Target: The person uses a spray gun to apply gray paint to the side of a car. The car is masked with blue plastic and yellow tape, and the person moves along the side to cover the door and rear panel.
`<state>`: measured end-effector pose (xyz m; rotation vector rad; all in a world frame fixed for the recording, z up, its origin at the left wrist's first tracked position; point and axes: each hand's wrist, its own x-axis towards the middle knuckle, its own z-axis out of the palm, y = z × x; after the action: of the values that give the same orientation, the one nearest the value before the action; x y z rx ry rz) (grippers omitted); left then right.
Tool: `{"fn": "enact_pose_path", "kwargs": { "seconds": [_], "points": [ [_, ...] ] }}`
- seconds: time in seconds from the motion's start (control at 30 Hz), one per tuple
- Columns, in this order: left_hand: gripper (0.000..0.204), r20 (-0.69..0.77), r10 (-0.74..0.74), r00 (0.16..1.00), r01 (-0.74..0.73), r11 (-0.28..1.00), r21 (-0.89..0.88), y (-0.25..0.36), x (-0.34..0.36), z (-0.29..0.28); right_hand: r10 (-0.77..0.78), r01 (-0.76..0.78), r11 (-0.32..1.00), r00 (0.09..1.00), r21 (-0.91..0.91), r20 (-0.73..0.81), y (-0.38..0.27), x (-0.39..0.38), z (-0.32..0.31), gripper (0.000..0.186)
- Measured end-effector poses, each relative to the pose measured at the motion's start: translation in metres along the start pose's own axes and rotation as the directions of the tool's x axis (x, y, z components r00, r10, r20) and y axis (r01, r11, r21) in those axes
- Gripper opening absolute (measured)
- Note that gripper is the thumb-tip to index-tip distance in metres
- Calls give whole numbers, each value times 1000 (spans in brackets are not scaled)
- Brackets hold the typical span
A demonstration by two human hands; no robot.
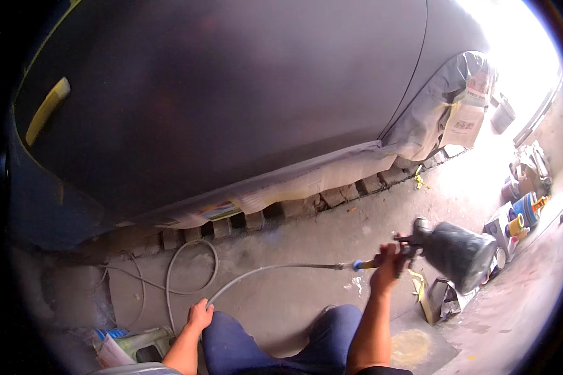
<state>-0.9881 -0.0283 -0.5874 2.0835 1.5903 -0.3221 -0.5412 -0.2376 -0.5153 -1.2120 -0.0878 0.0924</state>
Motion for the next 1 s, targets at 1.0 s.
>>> {"fn": "enact_pose_path", "kwargs": {
  "seconds": [1.0],
  "points": [
    [31, 156, -409, 899, 436, 870, -231, -233, -187, -146, 256, -34, 943, 708, -331, 658, -9, -334, 239, 22]
  ]
}}
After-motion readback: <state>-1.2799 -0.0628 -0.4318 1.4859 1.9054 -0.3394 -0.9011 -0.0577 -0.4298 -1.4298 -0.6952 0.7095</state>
